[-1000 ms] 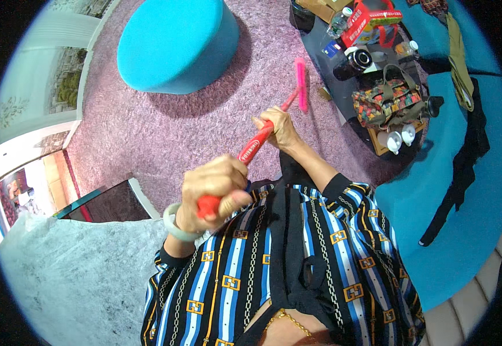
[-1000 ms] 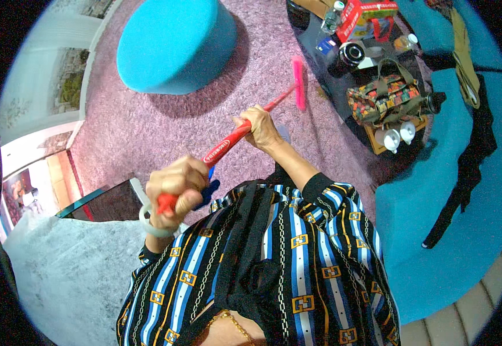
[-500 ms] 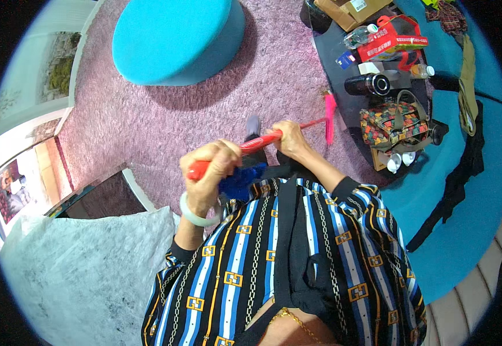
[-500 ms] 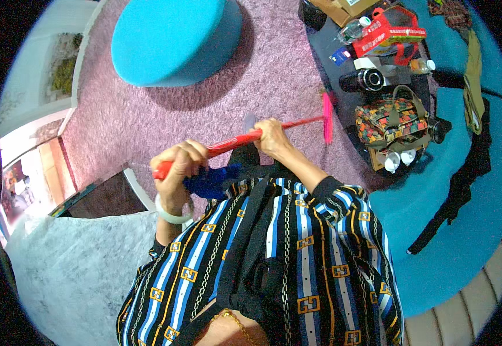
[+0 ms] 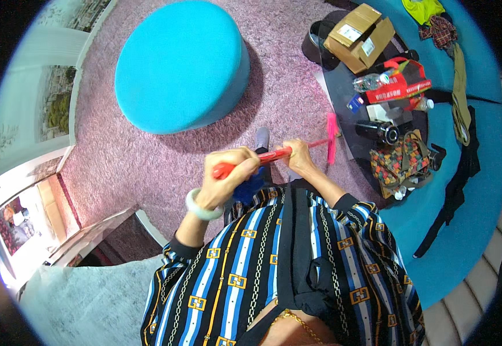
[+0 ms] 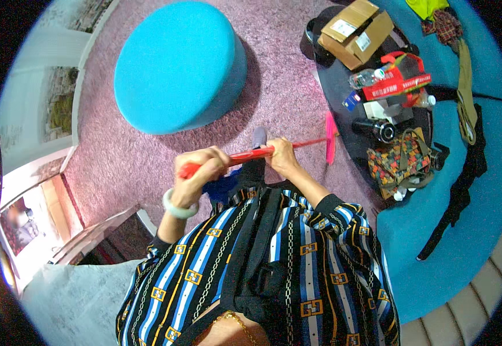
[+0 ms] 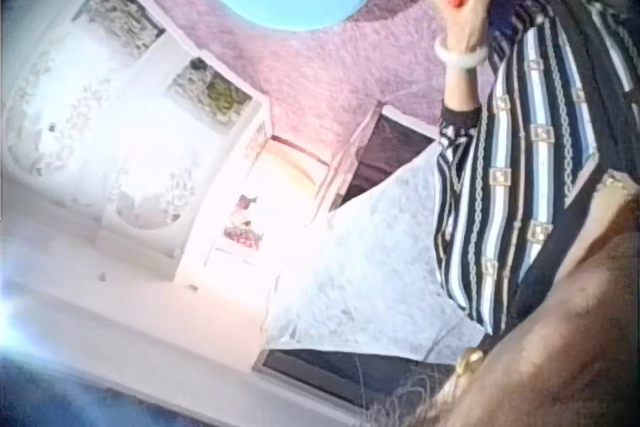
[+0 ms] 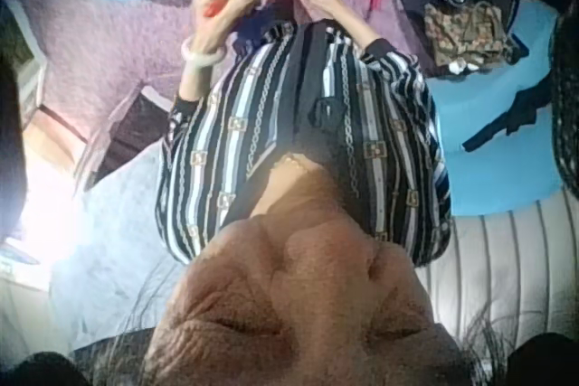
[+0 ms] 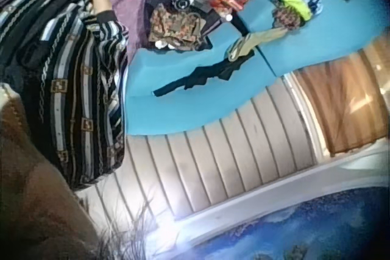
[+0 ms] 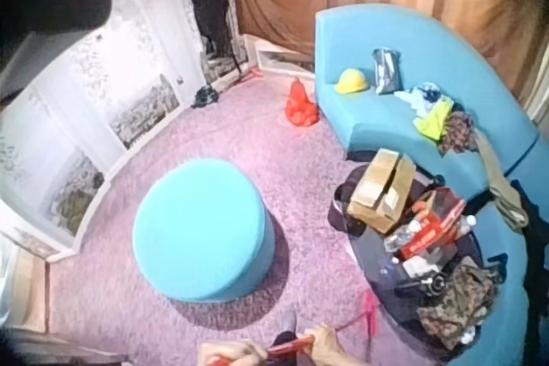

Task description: The person sweeps a pink carpeted floor using a pink broom, gathering debris into a pile. They then switch to a blue cloth to wipe a white wall section with a floral pattern. The person moves around a teal sofa and a round teal ottoman during the cleaning process.

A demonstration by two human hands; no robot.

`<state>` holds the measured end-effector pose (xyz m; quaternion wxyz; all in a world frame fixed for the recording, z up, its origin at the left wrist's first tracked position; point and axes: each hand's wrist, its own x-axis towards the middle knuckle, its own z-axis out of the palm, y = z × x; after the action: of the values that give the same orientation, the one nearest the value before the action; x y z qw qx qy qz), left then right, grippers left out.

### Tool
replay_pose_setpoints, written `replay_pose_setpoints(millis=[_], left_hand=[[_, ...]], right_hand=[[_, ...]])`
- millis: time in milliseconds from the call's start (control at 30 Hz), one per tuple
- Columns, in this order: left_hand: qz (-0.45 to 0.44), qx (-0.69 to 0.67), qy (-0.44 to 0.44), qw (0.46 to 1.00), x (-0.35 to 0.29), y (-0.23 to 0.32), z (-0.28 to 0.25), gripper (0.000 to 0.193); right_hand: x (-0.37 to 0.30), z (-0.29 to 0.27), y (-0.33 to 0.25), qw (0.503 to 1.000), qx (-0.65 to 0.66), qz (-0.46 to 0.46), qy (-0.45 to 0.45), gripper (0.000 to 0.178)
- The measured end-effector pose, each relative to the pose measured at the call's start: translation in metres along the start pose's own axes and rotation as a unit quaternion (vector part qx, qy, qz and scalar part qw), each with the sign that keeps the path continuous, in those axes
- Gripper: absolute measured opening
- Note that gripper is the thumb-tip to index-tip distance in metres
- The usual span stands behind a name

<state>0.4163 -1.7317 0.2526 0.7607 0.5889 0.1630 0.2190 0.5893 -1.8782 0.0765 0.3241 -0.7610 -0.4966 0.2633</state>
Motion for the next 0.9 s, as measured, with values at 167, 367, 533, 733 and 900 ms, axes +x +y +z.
replay_pose_setpoints(millis=[167,367,533,733,900], left_hand=[[0.028,0.013,0.004,1.000,0.033,0.024,-0.063,0.026],[0.177,0.161,-0.088,0.967,0.071,0.073,-0.099,0.020],[0.184,0.114,-0.063,0.974,0.081,0.089,-0.104,0.022],[0.003,-0.008,-0.026,1.000,0.129,0.040,-0.117,0.026],[0.048,0.023,-0.023,0.998,0.172,0.060,-0.142,0.025]], right_hand=[[0.084,0.035,-0.034,0.996,0.000,-0.059,0.066,0.033],[0.199,0.022,-0.074,0.971,-0.003,-0.192,0.142,0.036],[0.200,-0.006,-0.095,0.976,-0.018,-0.191,0.104,0.033],[0.175,0.011,-0.038,0.998,0.012,-0.010,0.059,0.039],[0.242,0.017,-0.044,0.991,0.034,-0.059,0.113,0.037]])
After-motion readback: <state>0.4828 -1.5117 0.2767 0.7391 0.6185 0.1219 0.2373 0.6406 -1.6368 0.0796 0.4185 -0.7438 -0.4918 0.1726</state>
